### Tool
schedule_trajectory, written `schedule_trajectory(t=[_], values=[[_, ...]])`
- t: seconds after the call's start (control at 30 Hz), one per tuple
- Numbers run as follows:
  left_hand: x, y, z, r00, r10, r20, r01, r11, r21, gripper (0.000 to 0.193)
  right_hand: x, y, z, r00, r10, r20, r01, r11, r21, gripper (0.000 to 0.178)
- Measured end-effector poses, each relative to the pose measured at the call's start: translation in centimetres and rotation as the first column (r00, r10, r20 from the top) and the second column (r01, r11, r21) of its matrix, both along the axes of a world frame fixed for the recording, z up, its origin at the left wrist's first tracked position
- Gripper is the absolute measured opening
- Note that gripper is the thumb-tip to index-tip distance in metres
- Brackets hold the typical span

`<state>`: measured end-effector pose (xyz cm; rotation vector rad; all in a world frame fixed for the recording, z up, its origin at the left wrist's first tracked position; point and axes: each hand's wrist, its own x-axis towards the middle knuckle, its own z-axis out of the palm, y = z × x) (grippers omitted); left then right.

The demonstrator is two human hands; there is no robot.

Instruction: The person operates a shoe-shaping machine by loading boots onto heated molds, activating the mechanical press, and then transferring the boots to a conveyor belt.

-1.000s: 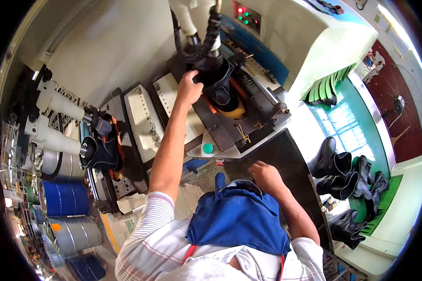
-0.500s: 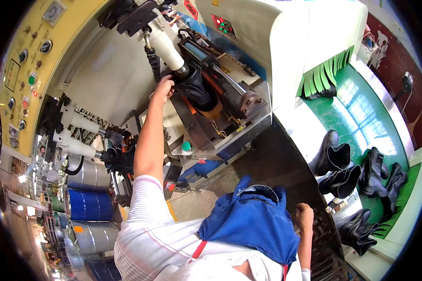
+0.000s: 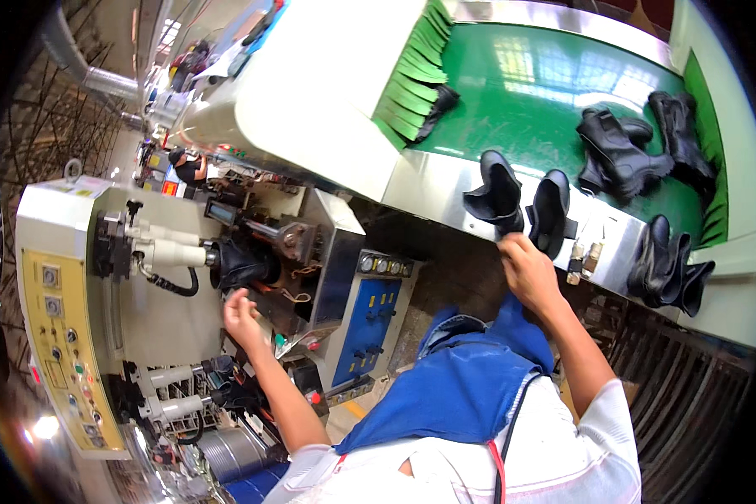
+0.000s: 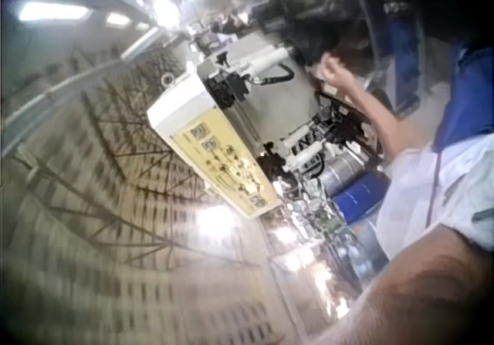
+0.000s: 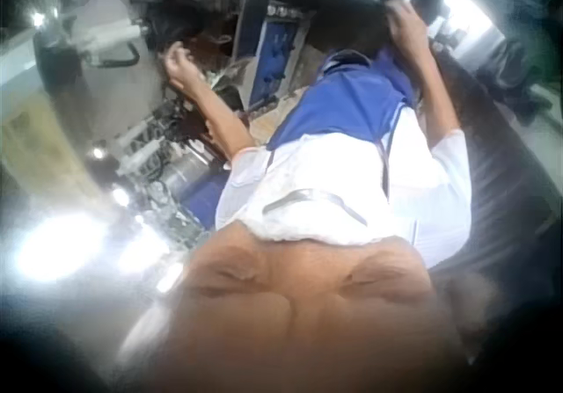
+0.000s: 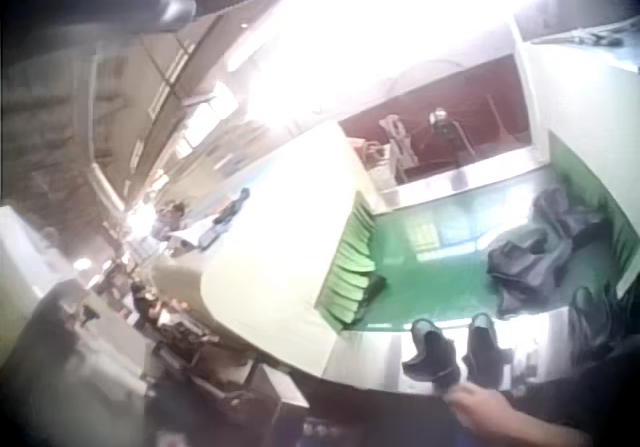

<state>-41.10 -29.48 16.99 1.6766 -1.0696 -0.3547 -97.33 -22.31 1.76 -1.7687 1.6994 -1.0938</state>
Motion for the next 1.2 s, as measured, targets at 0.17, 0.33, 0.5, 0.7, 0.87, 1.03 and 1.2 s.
schedule_trajectory(t=[0.17,0.33,0.5,0.7,0.87,1.03,1.2], values=[[-16.4,2.1,-5.8,0.888,-0.416,-0.194,0.457,0.841,0.29,0.016,-1.4,-6.0,-0.2,0.989,-0.088,-0.12,0.077,0.993,-0.094,0.027],[-25.1,-3.3,-14.0,0.627,-0.581,-0.519,0.775,0.531,0.342,0.022,-1.4,-8.4,-4.7,0.903,0.101,-0.417,0.006,0.969,0.248,0.011],[-30.5,-15.0,-21.4,0.606,-0.372,-0.703,0.777,0.468,0.421,0.026,-2.3,-8.0,-4.7,0.937,0.066,-0.342,0.04,0.955,0.293,0.013],[-34.4,-33.2,-33.4,0.672,-0.227,-0.705,0.692,0.53,0.489,0.038,-4.4,-8.0,-2.7,0.986,-0.039,-0.164,0.095,0.932,0.35,0.02],[-33.0,-47.5,-44.0,0.726,-0.043,-0.686,0.561,0.615,0.555,0.048,-3.4,-9.8,-0.7,0.979,-0.171,-0.106,0.201,0.854,0.48,0.024],[-36.5,-54.3,-46.0,0.507,0.148,-0.849,0.506,0.746,0.433,0.03,-1.3,-11.4,-0.2,0.939,-0.325,-0.114,0.331,0.761,0.557,0.032],[-39.3,-53.4,-45.4,0.333,0.218,-0.917,0.603,0.699,0.385,0.018,-0.5,-13.1,-0.2,0.923,-0.345,-0.171,0.376,0.714,0.591,0.033]])
